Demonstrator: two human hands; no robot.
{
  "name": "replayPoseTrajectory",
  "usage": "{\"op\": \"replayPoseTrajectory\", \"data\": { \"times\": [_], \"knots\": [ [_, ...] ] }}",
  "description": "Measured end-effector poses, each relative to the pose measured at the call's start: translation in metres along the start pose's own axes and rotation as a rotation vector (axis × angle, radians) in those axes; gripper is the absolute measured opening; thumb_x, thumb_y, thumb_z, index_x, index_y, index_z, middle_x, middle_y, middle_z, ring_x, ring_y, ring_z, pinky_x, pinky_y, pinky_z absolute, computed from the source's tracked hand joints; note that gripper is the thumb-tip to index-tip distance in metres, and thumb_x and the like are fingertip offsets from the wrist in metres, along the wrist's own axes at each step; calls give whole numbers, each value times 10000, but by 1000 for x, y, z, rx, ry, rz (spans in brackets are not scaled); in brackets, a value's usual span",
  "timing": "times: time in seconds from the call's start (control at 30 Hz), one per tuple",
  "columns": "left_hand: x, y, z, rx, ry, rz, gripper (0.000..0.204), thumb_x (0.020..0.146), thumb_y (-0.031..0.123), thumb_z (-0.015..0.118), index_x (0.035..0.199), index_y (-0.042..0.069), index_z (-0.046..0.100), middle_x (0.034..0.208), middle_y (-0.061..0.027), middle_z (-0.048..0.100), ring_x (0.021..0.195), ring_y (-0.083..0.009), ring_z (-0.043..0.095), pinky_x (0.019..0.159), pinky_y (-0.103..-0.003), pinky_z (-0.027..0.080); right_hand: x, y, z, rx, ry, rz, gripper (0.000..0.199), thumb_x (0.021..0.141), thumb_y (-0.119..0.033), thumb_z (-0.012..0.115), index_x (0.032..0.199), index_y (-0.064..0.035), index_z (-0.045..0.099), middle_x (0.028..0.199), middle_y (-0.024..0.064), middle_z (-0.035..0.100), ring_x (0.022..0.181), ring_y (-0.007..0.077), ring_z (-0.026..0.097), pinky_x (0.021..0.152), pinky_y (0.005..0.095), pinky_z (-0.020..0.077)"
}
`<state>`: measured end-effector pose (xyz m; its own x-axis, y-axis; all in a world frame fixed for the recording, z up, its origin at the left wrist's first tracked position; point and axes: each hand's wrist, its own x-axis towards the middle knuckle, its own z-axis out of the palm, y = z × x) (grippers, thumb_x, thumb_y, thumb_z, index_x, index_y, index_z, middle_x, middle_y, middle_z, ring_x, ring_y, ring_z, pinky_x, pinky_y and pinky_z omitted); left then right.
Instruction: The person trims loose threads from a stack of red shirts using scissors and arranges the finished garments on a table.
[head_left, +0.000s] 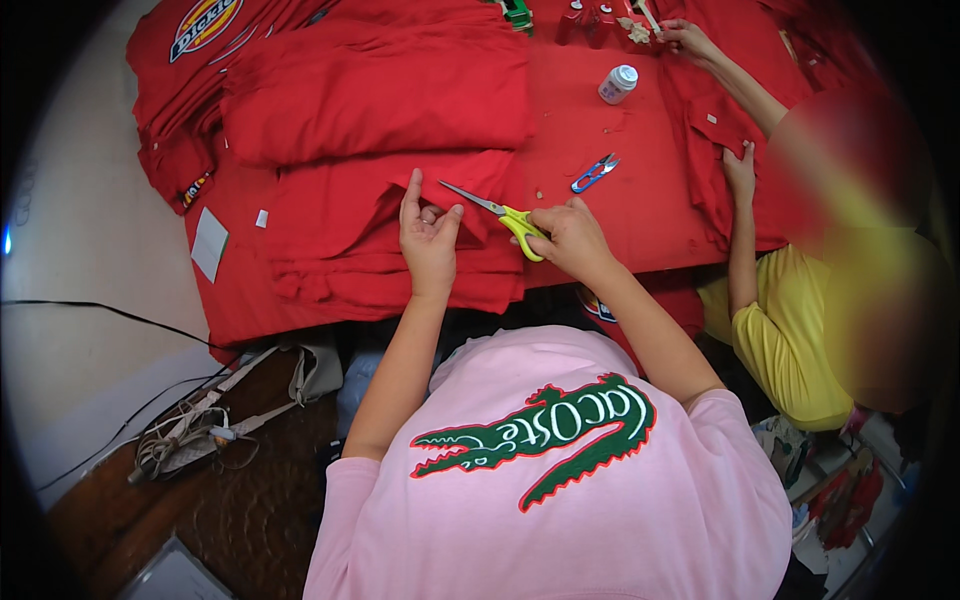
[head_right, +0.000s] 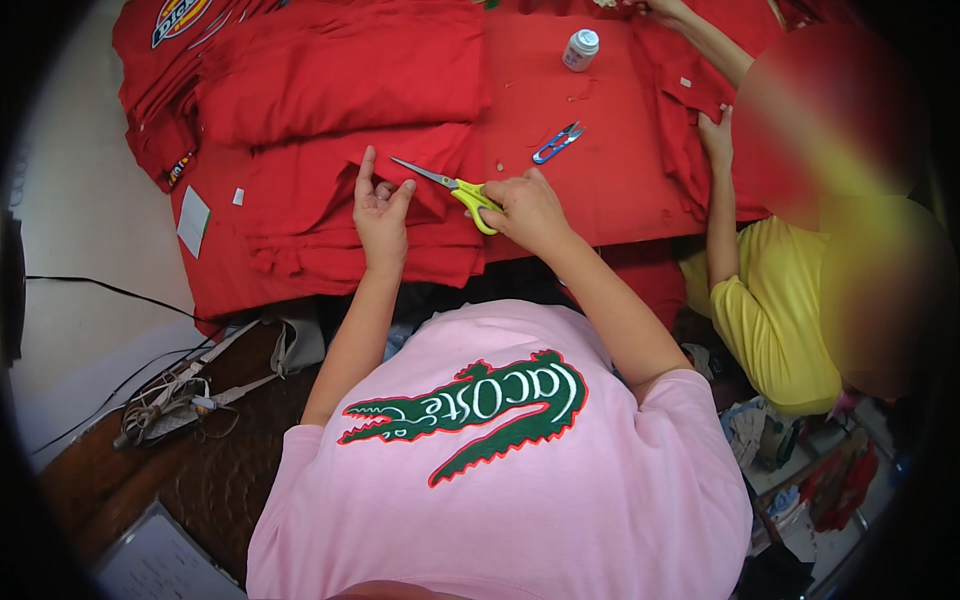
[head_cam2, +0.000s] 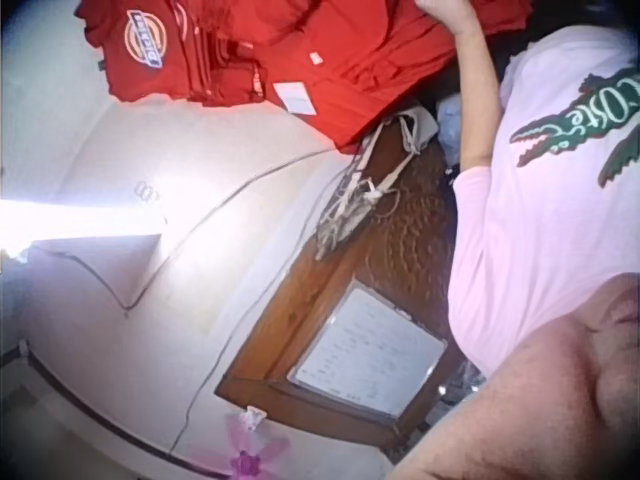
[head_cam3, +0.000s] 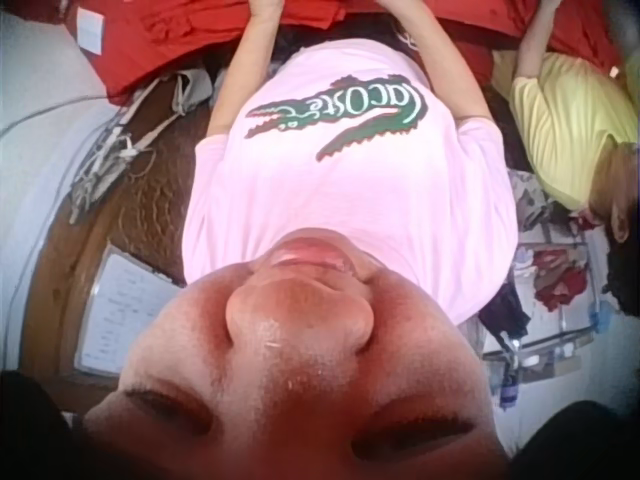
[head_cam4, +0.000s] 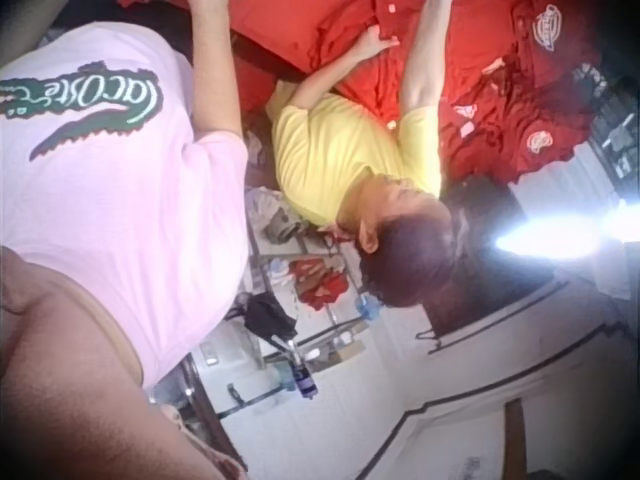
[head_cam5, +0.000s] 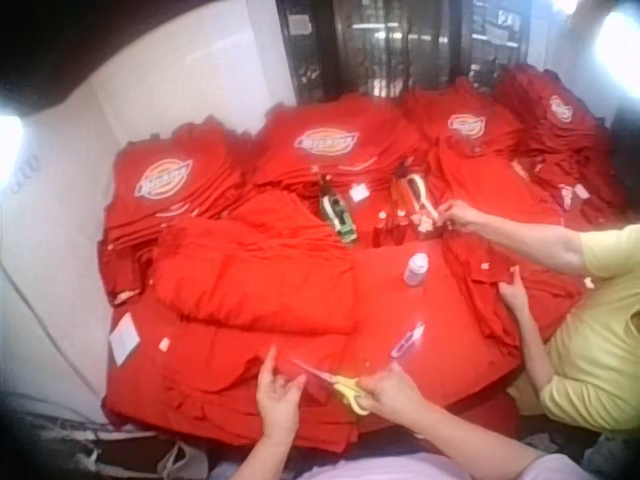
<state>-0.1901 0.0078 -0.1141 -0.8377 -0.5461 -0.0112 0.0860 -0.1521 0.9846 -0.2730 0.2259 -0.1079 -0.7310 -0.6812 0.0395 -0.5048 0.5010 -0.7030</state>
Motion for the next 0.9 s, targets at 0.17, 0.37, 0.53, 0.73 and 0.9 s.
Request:
{"op": "replayPoseTrajectory", "data": {
  "times": [0.17, 0.37, 0.53, 0.73, 0.9],
  "knots": [
    [-29, 10, 25, -165, -16, -89, 830, 872, -165, 690, 1592, 59, 343, 1425, -82, 513, 1149, -157, 600, 1024, -306, 512, 8, -13, 19, 616, 48, 376, 384, 908, -367, 826, 963, -3, 715, 715, 29, 655, 716, 62, 610, 623, 280, 449],
    [-39, -33, 14, -193, -100, -350, 730, 919, -101, 668, 1572, 55, 382, 1383, -110, 576, 1135, -182, 646, 1010, -356, 541, 31, 9, 77, 950, 82, 316, 315, 838, -163, 877, 984, -16, 640, 765, 23, 666, 676, 68, 582, 591, 279, 461],
    [-5, -39, -21, -188, 141, -342, 470, 995, 130, 620, 1458, 69, 570, 1361, -89, 625, 1095, -151, 650, 894, -309, 550, 26, 36, 87, 1073, 15, 295, 229, 888, -60, 817, 959, -40, 600, 788, 4, 635, 691, 62, 585, 594, 243, 474],
    [51, -51, -120, 26, 531, -127, 316, 962, 75, 566, 1249, 43, 694, 1278, -87, 664, 1065, -173, 648, 757, -282, 585, 28, 51, 83, 1195, -53, 292, 247, 867, -36, 835, 986, -50, 619, 827, -29, 620, 766, 45, 583, 685, 224, 494],
    [51, -45, -123, -127, 444, -258, 285, 984, 32, 528, 1228, 40, 676, 1262, -136, 648, 1140, -264, 654, 965, -407, 602, 28, 57, 82, 1164, -21, 260, 260, 842, -60, 860, 972, -36, 637, 768, -3, 633, 678, 63, 581, 579, 236, 458]
  ]
}}
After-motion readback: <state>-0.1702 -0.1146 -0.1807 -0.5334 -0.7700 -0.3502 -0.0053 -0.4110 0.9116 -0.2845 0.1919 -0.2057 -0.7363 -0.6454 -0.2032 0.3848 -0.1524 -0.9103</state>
